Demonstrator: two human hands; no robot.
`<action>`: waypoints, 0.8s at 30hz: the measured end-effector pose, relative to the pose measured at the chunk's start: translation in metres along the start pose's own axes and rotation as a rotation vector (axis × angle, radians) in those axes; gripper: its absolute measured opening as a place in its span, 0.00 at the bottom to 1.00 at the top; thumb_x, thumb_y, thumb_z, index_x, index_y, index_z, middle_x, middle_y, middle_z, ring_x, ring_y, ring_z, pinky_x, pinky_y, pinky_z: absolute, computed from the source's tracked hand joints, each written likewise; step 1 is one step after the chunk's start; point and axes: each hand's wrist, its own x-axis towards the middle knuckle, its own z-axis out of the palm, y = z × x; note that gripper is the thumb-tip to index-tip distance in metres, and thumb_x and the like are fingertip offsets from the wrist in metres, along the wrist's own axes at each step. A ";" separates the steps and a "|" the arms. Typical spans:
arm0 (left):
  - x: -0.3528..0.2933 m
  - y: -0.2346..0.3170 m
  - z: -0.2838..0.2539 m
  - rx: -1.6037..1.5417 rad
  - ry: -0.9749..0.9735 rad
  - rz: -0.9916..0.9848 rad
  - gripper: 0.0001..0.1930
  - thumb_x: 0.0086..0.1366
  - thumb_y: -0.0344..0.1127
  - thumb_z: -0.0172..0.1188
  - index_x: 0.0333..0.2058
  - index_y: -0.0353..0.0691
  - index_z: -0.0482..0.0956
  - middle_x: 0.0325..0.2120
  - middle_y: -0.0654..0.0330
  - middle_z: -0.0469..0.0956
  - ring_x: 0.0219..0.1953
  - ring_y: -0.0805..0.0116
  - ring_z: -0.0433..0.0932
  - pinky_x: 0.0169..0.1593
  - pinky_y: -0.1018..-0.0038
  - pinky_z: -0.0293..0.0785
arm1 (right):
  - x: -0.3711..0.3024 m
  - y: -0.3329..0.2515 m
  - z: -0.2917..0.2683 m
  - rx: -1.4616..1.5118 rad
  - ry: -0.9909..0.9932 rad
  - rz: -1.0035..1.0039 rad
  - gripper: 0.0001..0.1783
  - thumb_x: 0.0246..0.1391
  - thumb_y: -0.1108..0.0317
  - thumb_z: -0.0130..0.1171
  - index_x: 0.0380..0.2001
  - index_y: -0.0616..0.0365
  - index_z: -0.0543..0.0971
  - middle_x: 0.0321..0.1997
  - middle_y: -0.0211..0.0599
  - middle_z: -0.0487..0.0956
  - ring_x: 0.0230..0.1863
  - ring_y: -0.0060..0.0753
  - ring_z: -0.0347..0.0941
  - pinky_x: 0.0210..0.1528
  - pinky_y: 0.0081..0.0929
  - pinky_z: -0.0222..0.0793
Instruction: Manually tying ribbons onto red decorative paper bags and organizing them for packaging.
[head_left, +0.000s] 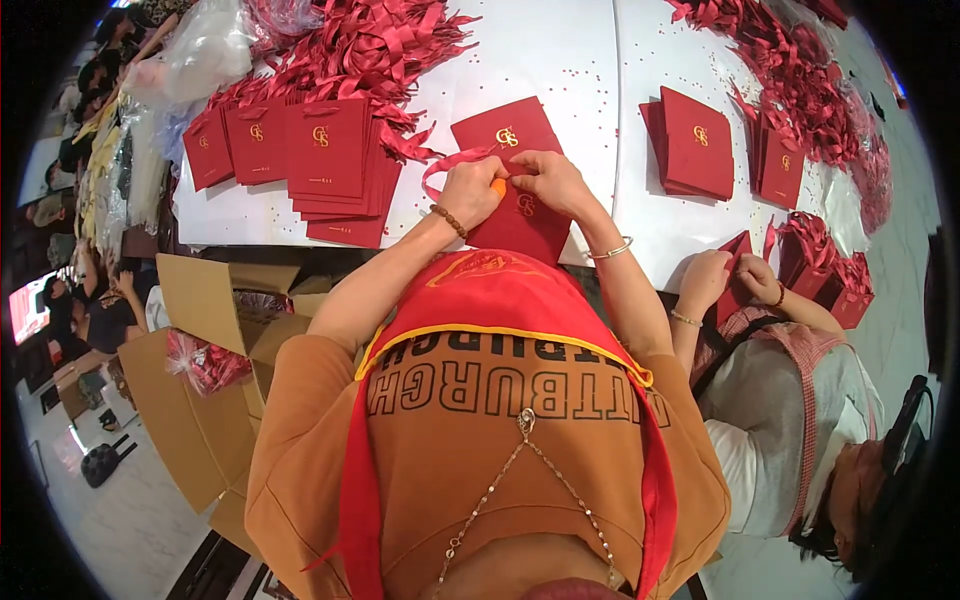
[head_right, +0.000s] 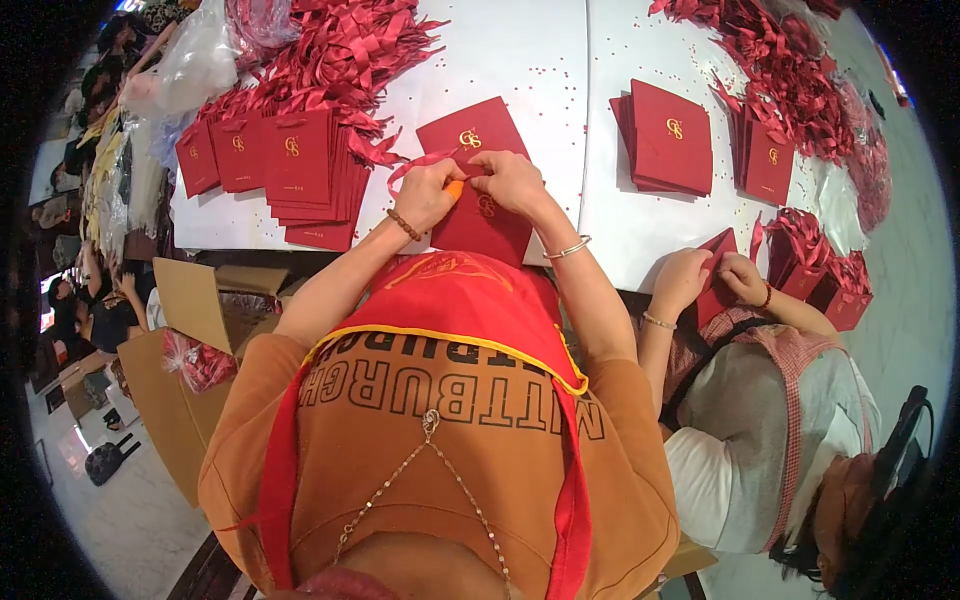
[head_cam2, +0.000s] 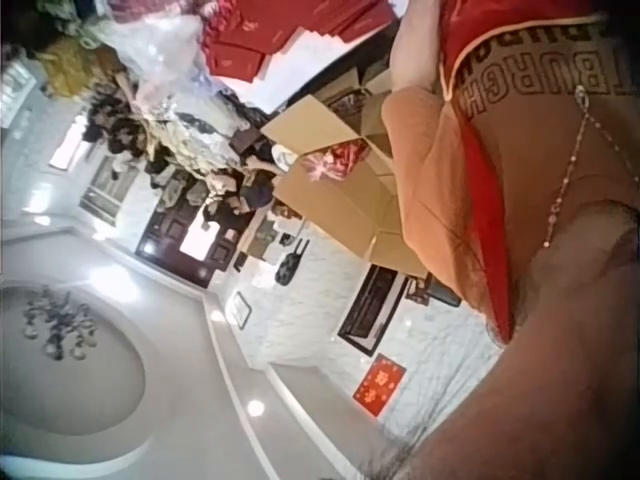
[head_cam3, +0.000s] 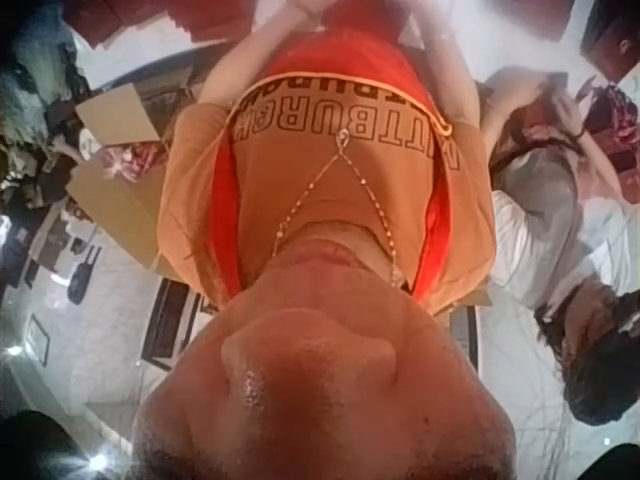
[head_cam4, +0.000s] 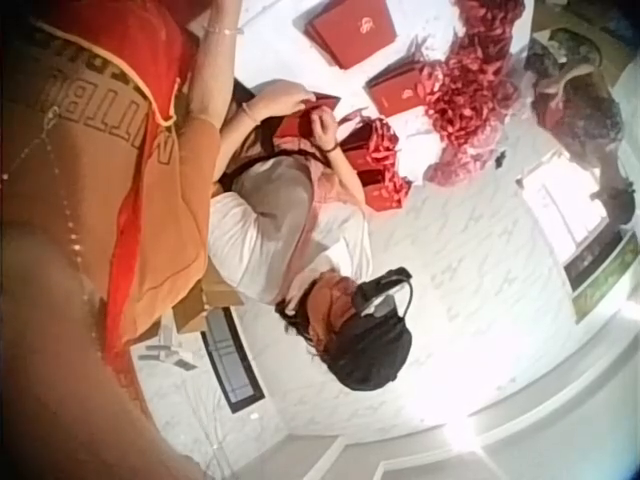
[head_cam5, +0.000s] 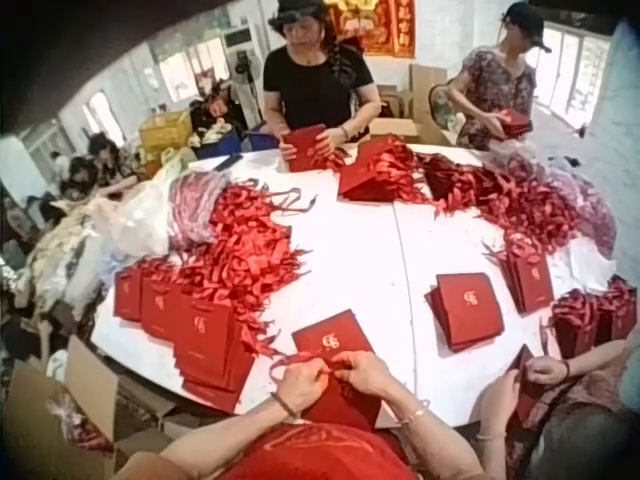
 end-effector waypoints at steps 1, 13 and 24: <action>0.001 0.001 0.001 0.072 0.017 0.076 0.05 0.50 0.28 0.56 0.27 0.34 0.76 0.21 0.51 0.77 0.23 0.59 0.77 0.27 0.68 0.71 | 0.000 0.000 -0.001 0.000 0.000 0.000 0.19 0.43 0.62 0.59 0.42 0.52 0.76 0.37 0.40 0.78 0.41 0.39 0.74 0.42 0.31 0.68; 0.008 -0.002 -0.002 0.049 -0.058 0.130 0.04 0.48 0.28 0.54 0.25 0.35 0.74 0.20 0.50 0.75 0.23 0.54 0.75 0.27 0.64 0.70 | -0.004 -0.002 -0.002 0.003 -0.018 0.016 0.19 0.43 0.63 0.58 0.42 0.53 0.76 0.39 0.40 0.78 0.41 0.40 0.74 0.42 0.31 0.67; 0.007 0.021 -0.002 0.459 -0.112 0.294 0.05 0.47 0.28 0.53 0.25 0.35 0.71 0.19 0.49 0.74 0.22 0.51 0.75 0.25 0.60 0.71 | -0.012 -0.016 -0.006 -0.114 -0.031 -0.029 0.15 0.44 0.64 0.54 0.38 0.52 0.76 0.34 0.40 0.78 0.39 0.42 0.73 0.40 0.33 0.67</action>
